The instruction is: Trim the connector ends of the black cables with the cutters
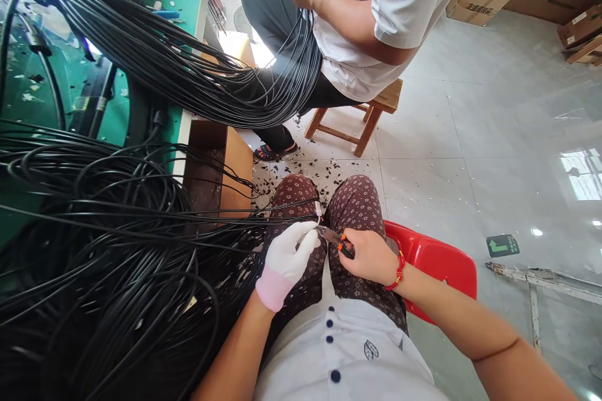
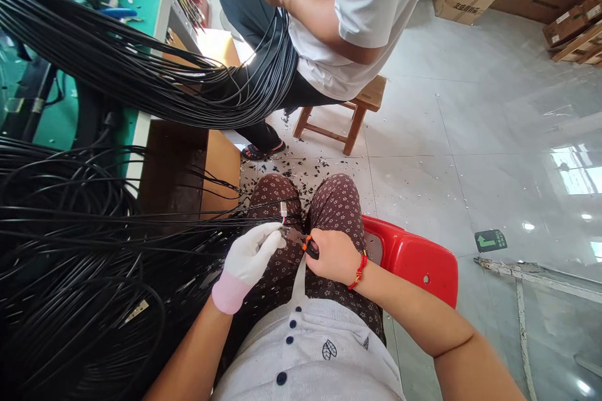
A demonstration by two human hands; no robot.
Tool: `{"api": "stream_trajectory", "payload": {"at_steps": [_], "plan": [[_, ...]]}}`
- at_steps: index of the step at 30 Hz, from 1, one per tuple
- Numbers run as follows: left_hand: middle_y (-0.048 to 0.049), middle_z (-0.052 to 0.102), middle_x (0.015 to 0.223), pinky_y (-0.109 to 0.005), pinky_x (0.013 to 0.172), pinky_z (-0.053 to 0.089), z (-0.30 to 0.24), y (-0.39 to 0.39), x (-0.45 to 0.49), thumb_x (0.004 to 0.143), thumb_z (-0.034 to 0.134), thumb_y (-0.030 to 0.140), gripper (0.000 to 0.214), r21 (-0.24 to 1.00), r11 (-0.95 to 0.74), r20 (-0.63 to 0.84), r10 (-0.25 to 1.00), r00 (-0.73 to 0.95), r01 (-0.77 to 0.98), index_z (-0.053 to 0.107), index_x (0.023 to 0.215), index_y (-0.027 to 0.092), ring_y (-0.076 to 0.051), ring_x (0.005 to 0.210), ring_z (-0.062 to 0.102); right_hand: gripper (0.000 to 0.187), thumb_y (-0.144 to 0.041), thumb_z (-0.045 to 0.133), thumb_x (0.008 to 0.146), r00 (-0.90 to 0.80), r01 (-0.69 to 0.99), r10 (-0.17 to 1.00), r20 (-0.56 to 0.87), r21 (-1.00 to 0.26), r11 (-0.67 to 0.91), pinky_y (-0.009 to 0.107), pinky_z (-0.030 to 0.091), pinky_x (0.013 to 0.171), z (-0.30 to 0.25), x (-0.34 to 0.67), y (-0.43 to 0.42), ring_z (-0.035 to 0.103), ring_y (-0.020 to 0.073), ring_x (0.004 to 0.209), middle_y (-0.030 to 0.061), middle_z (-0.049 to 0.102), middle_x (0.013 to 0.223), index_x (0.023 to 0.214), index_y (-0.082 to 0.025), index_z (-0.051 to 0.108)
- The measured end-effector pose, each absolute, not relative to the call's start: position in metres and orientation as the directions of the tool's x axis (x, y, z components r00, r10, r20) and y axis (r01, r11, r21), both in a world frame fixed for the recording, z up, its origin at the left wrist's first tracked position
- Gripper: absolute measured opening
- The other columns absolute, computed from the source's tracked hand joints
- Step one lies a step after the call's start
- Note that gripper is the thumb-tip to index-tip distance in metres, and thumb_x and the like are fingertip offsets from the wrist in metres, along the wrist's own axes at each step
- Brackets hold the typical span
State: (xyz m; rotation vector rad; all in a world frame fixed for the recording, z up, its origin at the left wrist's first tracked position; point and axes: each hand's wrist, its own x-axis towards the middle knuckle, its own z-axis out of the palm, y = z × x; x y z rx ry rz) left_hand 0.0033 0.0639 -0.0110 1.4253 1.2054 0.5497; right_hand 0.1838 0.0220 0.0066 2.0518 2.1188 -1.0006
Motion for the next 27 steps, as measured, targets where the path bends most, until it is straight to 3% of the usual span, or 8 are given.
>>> {"api": "stream_trajectory", "payload": {"at_steps": [7, 11, 15, 20, 27], "plan": [[0.0017, 0.061, 0.065, -0.026, 0.070, 0.047, -0.002, 0.071, 0.002, 0.088, 0.043, 0.028, 0.020, 0.931, 0.218, -0.336, 0.829, 0.448, 0.293, 0.060, 0.085, 0.017, -0.013, 0.064, 0.057, 0.013, -0.020, 0.053, 0.072, -0.207, 0.692, 0.806, -0.554, -0.666, -0.279, 0.018, 0.031, 0.051, 0.003, 0.184, 0.021, 0.040, 0.0078, 0.052, -0.0056, 0.046, 0.059, 0.064, -0.019, 0.042], [0.0020, 0.060, 0.062, -0.026, 0.066, 0.048, -0.002, 0.072, 0.002, 0.086, 0.045, 0.027, 0.019, 0.933, 0.256, -0.345, 0.835, 0.428, 0.254, 0.060, 0.082, 0.017, -0.013, 0.061, 0.057, 0.007, -0.018, 0.053, 0.071, -0.260, 0.568, 0.757, -0.599, -0.729, -0.382, 0.017, 0.032, 0.051, -0.004, 0.184, 0.019, 0.041, 0.0079, 0.056, -0.0058, 0.046, 0.061, 0.068, -0.017, 0.047], [0.0015, 0.063, 0.062, -0.025, 0.064, 0.049, -0.006, 0.070, 0.003, 0.083, 0.047, 0.025, 0.018, 0.919, 0.259, -0.362, 0.854, 0.373, 0.298, 0.062, 0.082, 0.016, -0.013, 0.060, 0.058, 0.007, -0.016, 0.050, 0.069, -0.262, 0.537, 0.782, -0.565, -0.759, -0.369, 0.017, 0.030, 0.050, -0.006, 0.184, 0.019, 0.038, 0.0072, 0.055, -0.0061, 0.045, 0.061, 0.066, -0.018, 0.044], [0.0002, 0.067, 0.068, -0.025, 0.065, 0.050, -0.013, 0.066, 0.003, 0.083, 0.050, 0.030, 0.021, 0.914, 0.275, -0.369, 0.869, 0.329, 0.299, 0.065, 0.089, 0.016, -0.014, 0.063, 0.062, 0.012, -0.018, 0.049, 0.069, -0.188, 0.685, 0.863, -0.469, -0.692, -0.227, 0.020, 0.029, 0.051, 0.004, 0.186, 0.019, 0.037, 0.0076, 0.053, -0.0063, 0.042, 0.060, 0.064, -0.020, 0.038], [-0.0045, 0.072, 0.082, -0.029, 0.075, 0.053, -0.015, 0.063, 0.003, 0.082, 0.055, 0.033, 0.027, 0.917, 0.277, -0.365, 0.872, 0.326, 0.287, 0.068, 0.098, 0.015, -0.018, 0.074, 0.067, 0.014, -0.029, 0.051, 0.071, -0.132, 0.903, 0.917, -0.377, -0.428, -0.046, 0.025, 0.033, 0.059, 0.007, 0.184, 0.021, 0.046, 0.0132, 0.062, -0.0010, 0.051, 0.068, 0.071, -0.021, 0.041]]}}
